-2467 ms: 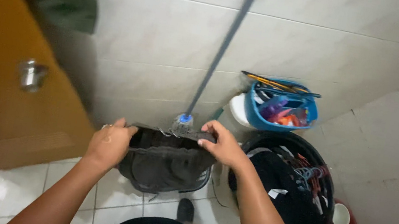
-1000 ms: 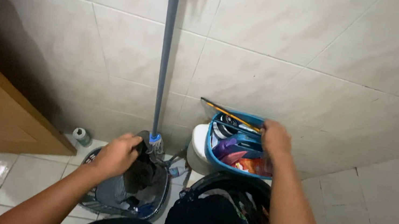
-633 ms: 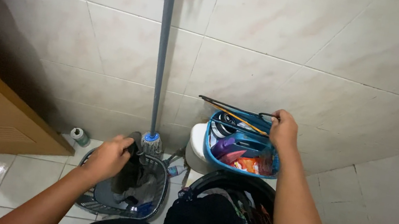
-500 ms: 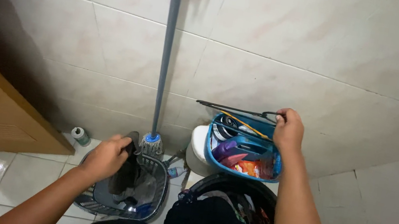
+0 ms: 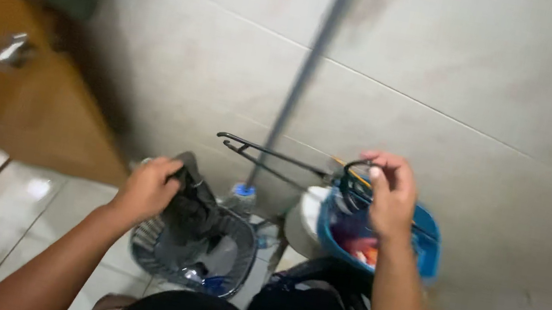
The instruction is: Taking items of clothing from a laundry basket and putting them on plastic hangers.
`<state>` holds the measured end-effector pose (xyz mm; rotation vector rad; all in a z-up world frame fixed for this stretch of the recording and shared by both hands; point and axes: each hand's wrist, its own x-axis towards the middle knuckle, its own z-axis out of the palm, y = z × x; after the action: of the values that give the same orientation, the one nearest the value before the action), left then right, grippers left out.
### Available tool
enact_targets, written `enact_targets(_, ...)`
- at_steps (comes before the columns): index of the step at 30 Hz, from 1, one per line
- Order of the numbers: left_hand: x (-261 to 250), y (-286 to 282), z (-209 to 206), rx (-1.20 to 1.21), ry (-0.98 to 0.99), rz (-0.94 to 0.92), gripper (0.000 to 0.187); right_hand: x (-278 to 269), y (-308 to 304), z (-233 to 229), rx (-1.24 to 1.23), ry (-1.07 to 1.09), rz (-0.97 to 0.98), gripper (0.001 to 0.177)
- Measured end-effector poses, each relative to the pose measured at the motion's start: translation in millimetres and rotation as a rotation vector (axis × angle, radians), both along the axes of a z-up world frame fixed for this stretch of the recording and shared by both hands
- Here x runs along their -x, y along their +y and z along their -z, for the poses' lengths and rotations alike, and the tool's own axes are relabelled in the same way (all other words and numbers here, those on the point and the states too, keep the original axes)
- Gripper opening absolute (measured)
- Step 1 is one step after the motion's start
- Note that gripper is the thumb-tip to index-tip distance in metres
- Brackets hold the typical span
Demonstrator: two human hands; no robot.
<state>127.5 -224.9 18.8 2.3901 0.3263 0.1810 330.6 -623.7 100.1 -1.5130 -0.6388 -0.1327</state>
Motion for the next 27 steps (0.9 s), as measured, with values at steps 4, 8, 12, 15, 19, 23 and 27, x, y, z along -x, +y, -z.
enact_targets(4,10.5,29.7,-16.4,0.037,-0.088,-0.078,0.033,36.8,73.6,17.3,-0.195,0.312,-0.204,0.012)
enact_targets(8,23.2,54.0,-6.8,0.101,-0.129,-0.146,0.042,64.5,123.2,20.0,-0.261,0.573,-0.317,0.012)
enact_targets(12,34.3,75.0,4.0,0.072,-0.070,-0.216,0.052,73.3,144.8,45.4,-0.193,0.656,-0.440,0.009)
enact_targets(15,43.9,87.3,3.7,0.041,-0.025,-0.228,0.055,79.5,163.9,59.2,-0.124,0.654,-0.507,0.005)
enact_targets(19,60.2,99.8,-15.4,-0.013,-0.014,-0.205,0.055,99.7,193.7,59.3,-0.012,0.630,-0.486,0.008)
enact_targets(23,73.0,106.2,-77.0,-0.190,0.182,-0.196,0.045,122.3,230.1,44.7,-0.014,0.488,-0.532,0.016)
enact_targets(27,81.0,134.8,-74.5,-0.292,0.191,-0.155,0.035,144.6,274.8,35.4,-0.163,0.499,-0.497,0.022)
